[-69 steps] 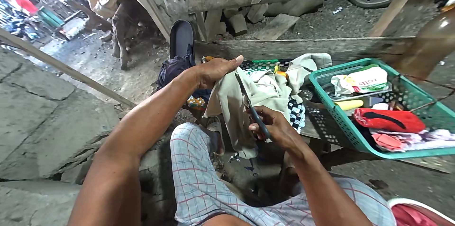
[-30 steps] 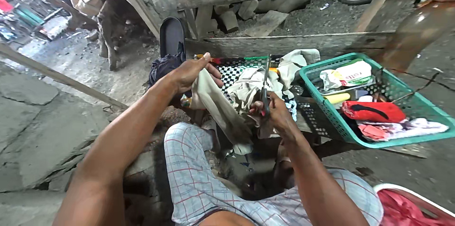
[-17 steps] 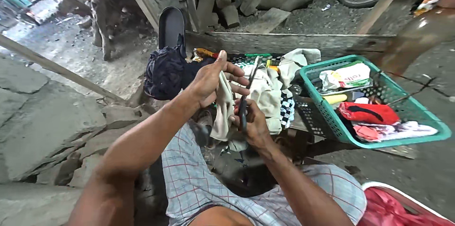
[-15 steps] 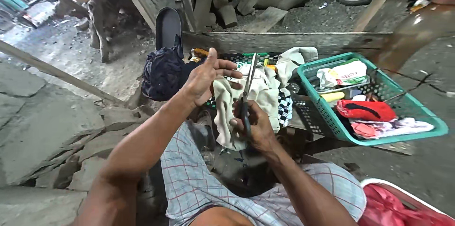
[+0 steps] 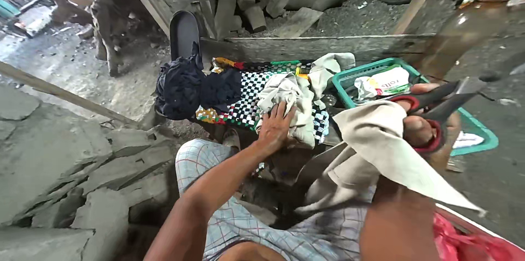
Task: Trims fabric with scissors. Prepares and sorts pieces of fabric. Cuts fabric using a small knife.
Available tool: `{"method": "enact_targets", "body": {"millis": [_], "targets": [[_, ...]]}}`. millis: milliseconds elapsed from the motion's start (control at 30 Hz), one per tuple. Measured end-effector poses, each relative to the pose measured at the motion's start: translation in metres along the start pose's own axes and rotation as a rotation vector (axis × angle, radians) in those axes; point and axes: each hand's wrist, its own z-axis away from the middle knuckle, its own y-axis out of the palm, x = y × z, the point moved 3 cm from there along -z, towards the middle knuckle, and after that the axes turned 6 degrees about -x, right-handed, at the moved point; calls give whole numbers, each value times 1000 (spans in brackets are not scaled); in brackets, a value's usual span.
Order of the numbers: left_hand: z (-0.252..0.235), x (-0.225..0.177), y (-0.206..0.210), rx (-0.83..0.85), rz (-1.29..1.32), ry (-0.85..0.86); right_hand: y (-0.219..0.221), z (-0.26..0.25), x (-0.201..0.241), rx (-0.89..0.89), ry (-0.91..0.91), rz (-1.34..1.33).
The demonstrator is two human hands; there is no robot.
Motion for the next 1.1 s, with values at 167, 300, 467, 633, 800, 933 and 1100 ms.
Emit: {"method": "enact_targets", "body": {"millis": [167, 300, 467, 633, 800, 933, 1100], "targets": [[-27, 24, -32, 131, 85, 148, 10, 3, 4, -96, 70, -91], [-56, 57, -61, 167, 404, 51, 3, -1, -2, -135, 40, -237], [-105, 90, -143, -120, 737, -192, -18, 1, -1, -175, 14, -213], [-125, 85, -190, -368, 319, -147, -21, -2, 5, -173, 14, -143], [-67, 51, -72, 52, 158, -88, -14, -6, 2, -164, 18, -197], [-24, 25, 5, 106, 62, -213, -18, -5, 0, -179, 12, -168], [-34, 50, -13, -59, 141, -162, -14, -4, -1, -173, 17, -136]]}}
